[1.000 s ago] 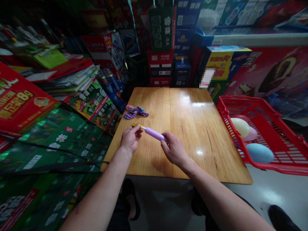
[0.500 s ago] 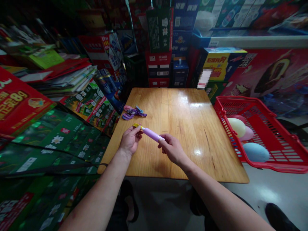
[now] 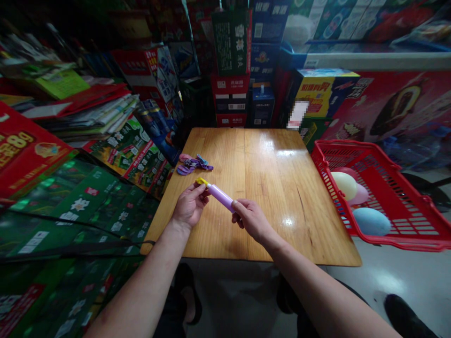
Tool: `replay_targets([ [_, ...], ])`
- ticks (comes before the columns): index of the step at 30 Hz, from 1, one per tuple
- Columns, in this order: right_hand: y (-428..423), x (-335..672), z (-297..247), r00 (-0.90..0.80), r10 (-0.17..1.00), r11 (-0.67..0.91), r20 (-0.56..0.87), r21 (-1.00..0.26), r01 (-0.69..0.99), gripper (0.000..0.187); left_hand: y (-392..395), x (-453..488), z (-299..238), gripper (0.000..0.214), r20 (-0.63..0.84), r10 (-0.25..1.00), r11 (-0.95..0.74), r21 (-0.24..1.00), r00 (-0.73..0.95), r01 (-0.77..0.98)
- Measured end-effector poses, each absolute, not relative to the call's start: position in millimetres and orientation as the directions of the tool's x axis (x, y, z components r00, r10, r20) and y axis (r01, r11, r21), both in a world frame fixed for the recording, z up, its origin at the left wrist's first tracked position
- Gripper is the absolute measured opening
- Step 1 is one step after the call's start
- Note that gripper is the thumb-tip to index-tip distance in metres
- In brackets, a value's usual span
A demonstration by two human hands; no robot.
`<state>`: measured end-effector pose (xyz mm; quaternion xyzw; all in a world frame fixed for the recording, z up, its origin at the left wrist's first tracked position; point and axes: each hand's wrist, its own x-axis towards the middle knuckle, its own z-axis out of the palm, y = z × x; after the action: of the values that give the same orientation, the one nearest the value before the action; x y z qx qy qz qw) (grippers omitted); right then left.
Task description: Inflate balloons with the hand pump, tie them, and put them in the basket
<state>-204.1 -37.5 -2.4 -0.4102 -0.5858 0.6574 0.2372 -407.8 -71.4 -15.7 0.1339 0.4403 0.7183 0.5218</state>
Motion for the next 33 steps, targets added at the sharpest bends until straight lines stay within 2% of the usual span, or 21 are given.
replay_targets([
  [8, -38, -204, -8, -0.56, 0.794, -0.162, -0.234, -0.971, 0.176, 0.035, -73, -407, -15, 0.018, -0.327, 0.874, -0.024, 0.708, -0.359, -0.706],
  [16, -39, -205, -7, -0.492, 0.844, -0.133, -0.213, -0.972, 0.192, 0.026, -73, -406, -11, 0.015, -0.357, 0.854, -0.024, 0.7, -0.379, -0.713],
  [24, -37, -204, -15, -0.465, 0.866, -0.083, -0.182, -0.971, 0.225, 0.023, -73, -407, -15, 0.016, -0.315, 0.863, -0.059, 0.713, -0.394, -0.699],
  [33, -37, -204, -10, -0.475, 0.847, -0.202, -0.241, -0.97, 0.133, 0.024, -72, -408, -13, 0.012, -0.35, 0.856, -0.053, 0.672, -0.381, -0.738],
])
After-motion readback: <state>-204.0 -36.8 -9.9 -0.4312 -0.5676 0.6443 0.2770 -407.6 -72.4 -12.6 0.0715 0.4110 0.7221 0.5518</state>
